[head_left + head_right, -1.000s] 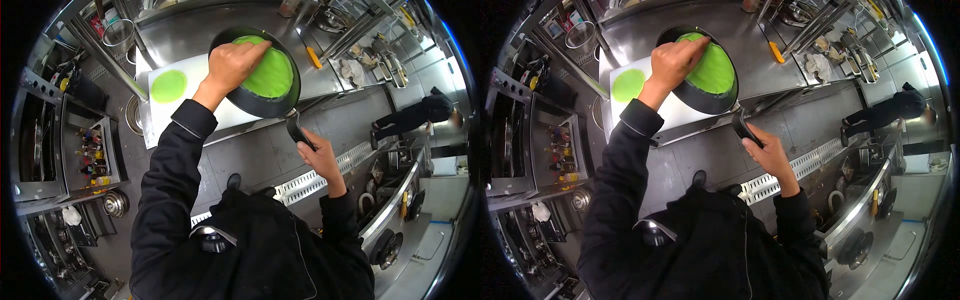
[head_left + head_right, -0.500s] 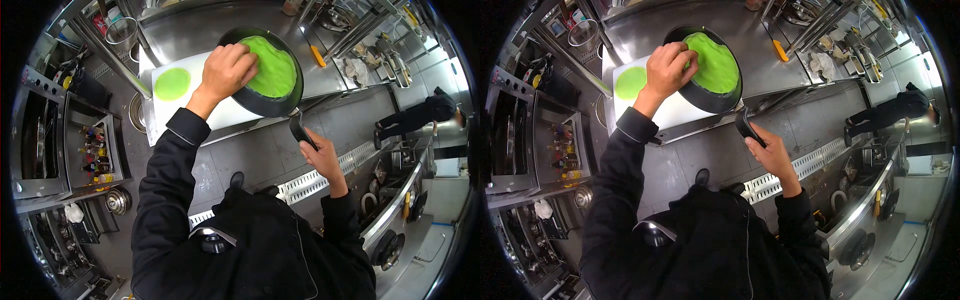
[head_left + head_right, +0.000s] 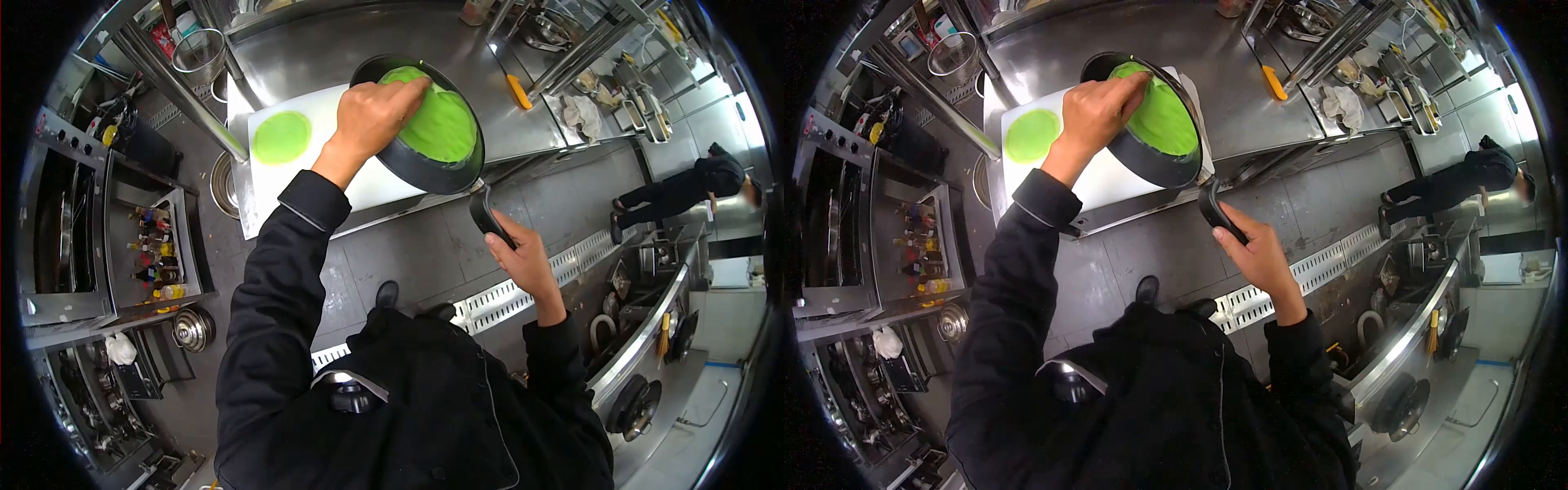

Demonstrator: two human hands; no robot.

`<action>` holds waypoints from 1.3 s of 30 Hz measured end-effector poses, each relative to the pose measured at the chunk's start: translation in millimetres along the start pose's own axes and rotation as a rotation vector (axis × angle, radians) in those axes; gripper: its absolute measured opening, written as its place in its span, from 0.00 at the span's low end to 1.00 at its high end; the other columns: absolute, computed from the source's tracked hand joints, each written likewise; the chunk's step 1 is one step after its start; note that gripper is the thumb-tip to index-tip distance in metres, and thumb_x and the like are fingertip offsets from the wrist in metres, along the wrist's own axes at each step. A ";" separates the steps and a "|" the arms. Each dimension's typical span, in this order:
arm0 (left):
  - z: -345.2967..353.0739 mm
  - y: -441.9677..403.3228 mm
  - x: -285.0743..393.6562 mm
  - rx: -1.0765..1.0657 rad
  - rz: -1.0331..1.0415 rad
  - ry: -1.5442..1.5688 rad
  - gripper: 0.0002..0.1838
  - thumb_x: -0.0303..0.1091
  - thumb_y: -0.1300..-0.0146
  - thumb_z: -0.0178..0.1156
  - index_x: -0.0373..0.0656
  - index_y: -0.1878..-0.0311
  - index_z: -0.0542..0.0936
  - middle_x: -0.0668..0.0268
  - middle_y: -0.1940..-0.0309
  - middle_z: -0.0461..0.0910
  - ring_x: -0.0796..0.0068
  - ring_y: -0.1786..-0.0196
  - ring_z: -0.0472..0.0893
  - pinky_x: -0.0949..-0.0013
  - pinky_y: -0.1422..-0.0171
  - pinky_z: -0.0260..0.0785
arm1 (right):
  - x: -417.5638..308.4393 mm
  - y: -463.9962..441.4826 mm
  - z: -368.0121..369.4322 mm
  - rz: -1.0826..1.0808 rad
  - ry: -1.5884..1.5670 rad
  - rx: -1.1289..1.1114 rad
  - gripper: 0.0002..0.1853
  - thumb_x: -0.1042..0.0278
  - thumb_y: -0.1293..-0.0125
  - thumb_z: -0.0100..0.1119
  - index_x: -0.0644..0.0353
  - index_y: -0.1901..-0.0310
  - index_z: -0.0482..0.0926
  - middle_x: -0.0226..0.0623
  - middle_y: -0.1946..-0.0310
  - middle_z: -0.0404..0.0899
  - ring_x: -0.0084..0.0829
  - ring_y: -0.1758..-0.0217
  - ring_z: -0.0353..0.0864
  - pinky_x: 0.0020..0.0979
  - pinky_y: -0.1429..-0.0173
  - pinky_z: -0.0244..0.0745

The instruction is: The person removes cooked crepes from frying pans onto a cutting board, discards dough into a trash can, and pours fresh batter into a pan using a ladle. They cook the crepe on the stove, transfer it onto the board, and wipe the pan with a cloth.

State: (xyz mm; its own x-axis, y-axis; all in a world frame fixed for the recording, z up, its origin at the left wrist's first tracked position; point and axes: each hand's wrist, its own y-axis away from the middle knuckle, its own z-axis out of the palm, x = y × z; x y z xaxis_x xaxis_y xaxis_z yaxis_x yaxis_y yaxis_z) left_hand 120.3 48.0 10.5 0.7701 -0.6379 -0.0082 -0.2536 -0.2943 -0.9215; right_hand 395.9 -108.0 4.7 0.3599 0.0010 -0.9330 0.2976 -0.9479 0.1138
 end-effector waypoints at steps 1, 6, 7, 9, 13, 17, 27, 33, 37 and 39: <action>0.8 -0.3 -0.2 0.020 0.002 0.002 0.09 0.29 0.49 0.67 0.51 0.63 0.82 0.72 0.84 0.76 0.72 0.84 0.74 0.71 0.78 0.65 | -0.5 0.2 0.1 -0.004 0.010 0.005 0.23 0.73 0.32 0.56 0.62 0.36 0.69 0.21 0.78 0.65 0.11 0.77 0.61 0.17 0.75 0.58; -5.5 3.2 1.1 0.010 0.009 -0.006 0.07 0.30 0.50 0.66 0.49 0.66 0.80 0.72 0.83 0.74 0.72 0.83 0.74 0.70 0.78 0.65 | -4.9 1.4 0.1 0.026 0.034 0.026 0.23 0.74 0.32 0.56 0.62 0.36 0.70 0.21 0.78 0.66 0.12 0.77 0.61 0.17 0.75 0.58; -7.8 4.7 1.6 0.010 0.010 -0.007 0.07 0.30 0.50 0.66 0.49 0.66 0.80 0.72 0.83 0.74 0.72 0.83 0.74 0.70 0.78 0.65 | -5.4 1.2 -0.2 0.045 0.037 0.033 0.22 0.74 0.33 0.56 0.62 0.37 0.70 0.21 0.78 0.66 0.12 0.77 0.62 0.17 0.75 0.58; -12.7 10.7 2.7 -0.012 -0.014 0.031 0.06 0.29 0.51 0.66 0.48 0.68 0.79 0.72 0.83 0.73 0.72 0.83 0.74 0.70 0.77 0.65 | -3.2 0.9 -0.7 0.033 0.038 0.040 0.22 0.74 0.33 0.56 0.62 0.37 0.70 0.21 0.77 0.66 0.12 0.77 0.62 0.17 0.75 0.58; -11.8 25.8 2.7 -0.033 -0.055 0.068 0.07 0.27 0.52 0.67 0.47 0.70 0.79 0.71 0.84 0.73 0.71 0.83 0.73 0.70 0.77 0.64 | 5.2 -0.7 0.6 0.000 0.064 0.063 0.22 0.74 0.33 0.56 0.62 0.37 0.71 0.21 0.77 0.66 0.12 0.77 0.61 0.18 0.74 0.58; -6.4 34.2 7.4 0.012 -0.120 0.094 0.07 0.26 0.52 0.67 0.46 0.70 0.79 0.71 0.84 0.74 0.71 0.82 0.74 0.70 0.75 0.65 | 23.9 -10.6 3.2 -0.099 0.172 0.100 0.22 0.74 0.33 0.57 0.61 0.38 0.72 0.20 0.77 0.67 0.12 0.77 0.61 0.18 0.74 0.58; 9.3 29.9 26.3 0.034 -0.274 0.125 0.06 0.31 0.47 0.68 0.48 0.64 0.82 0.70 0.81 0.79 0.72 0.82 0.77 0.72 0.77 0.66 | 23.8 -16.7 4.8 -0.026 0.146 0.098 0.22 0.74 0.34 0.57 0.61 0.38 0.73 0.20 0.77 0.67 0.12 0.77 0.62 0.18 0.75 0.59; 25.1 23.2 21.4 0.072 -0.184 0.122 0.06 0.32 0.46 0.68 0.49 0.65 0.83 0.70 0.82 0.78 0.73 0.83 0.76 0.72 0.79 0.66 | 18.9 -13.9 9.0 -0.011 0.114 0.084 0.22 0.74 0.33 0.57 0.62 0.38 0.72 0.21 0.77 0.68 0.11 0.77 0.62 0.18 0.75 0.59; 20.2 32.4 18.1 0.037 -0.189 0.140 0.05 0.30 0.47 0.67 0.49 0.67 0.82 0.70 0.82 0.78 0.73 0.83 0.76 0.72 0.79 0.66 | 13.2 -13.0 9.0 0.030 0.057 0.081 0.22 0.75 0.33 0.56 0.62 0.38 0.72 0.21 0.77 0.68 0.11 0.77 0.62 0.18 0.75 0.59; 15.1 37.7 15.9 0.017 -0.197 0.145 0.04 0.30 0.47 0.67 0.48 0.67 0.82 0.70 0.83 0.78 0.73 0.83 0.76 0.72 0.79 0.66 | 8.7 -12.8 7.7 0.065 0.046 0.077 0.22 0.75 0.33 0.56 0.62 0.38 0.72 0.21 0.77 0.68 0.11 0.77 0.62 0.18 0.75 0.59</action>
State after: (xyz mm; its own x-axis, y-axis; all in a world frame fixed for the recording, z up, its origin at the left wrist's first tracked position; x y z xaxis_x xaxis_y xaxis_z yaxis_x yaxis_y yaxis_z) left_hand 131.8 37.6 -30.3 0.7112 -0.6653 0.2270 -0.0963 -0.4121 -0.9060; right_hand 388.4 -98.3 -7.6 0.4169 -0.0485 -0.9077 0.2040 -0.9681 0.1454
